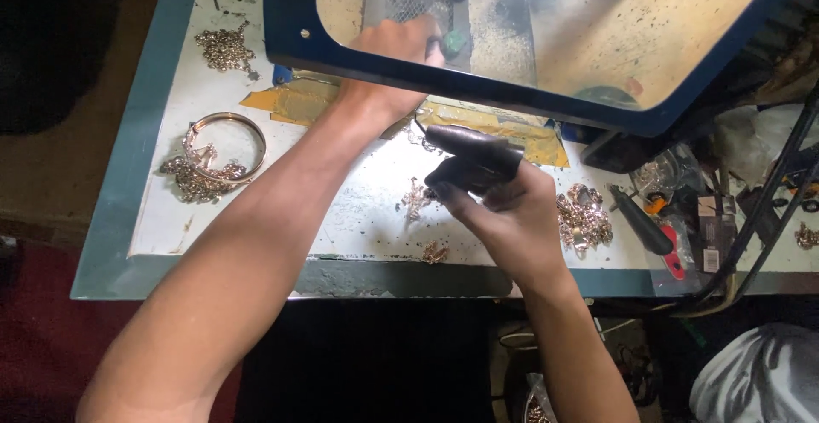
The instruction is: Polishing and finishing metal jewelry components using a bench-mounted polishing wheel and a handheld rotary tool.
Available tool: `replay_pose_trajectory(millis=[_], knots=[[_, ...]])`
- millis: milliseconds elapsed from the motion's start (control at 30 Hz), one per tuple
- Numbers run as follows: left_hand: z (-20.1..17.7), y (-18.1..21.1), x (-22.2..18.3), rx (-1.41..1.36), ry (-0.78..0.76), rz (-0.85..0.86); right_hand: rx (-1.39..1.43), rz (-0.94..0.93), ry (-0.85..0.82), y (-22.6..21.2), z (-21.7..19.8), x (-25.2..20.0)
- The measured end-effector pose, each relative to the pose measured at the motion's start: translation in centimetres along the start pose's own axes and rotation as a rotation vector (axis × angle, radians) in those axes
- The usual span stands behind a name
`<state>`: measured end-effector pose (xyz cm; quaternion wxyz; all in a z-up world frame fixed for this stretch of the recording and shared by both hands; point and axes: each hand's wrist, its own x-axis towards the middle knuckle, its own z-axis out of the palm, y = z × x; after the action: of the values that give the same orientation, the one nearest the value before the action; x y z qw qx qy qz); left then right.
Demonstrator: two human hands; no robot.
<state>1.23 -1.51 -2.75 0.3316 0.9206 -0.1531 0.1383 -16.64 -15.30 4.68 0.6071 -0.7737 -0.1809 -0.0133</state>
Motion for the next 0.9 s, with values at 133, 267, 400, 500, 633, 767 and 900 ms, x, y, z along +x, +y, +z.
replay_pose_trajectory(millis=[133,267,400,500,633,767,900], knots=[[0.1,-0.1,0.0,-0.014,0.011,0.016,0.069,0.029,0.063,0.8,0.0,0.0],[0.2,-0.1,0.0,-0.018,0.001,0.016,0.091,0.088,0.141,0.3,0.2,0.2],[0.3,-0.1,0.2,-0.012,-0.003,-0.001,-0.017,0.016,0.162,-1.1,1.0,0.3],[0.4,-0.1,0.0,-0.045,0.002,0.011,-0.167,-0.056,0.174,-2.1,1.2,0.1],[0.2,0.0,0.0,-0.070,0.004,0.016,-0.347,-0.170,0.196,-2.9,0.9,0.2],[0.3,0.0,0.0,-0.047,0.001,0.015,-0.396,-0.275,0.145,-3.9,0.6,0.6],[0.3,0.0,-0.1,-0.038,0.017,0.034,-0.442,-0.362,0.111,-4.6,0.4,0.9]])
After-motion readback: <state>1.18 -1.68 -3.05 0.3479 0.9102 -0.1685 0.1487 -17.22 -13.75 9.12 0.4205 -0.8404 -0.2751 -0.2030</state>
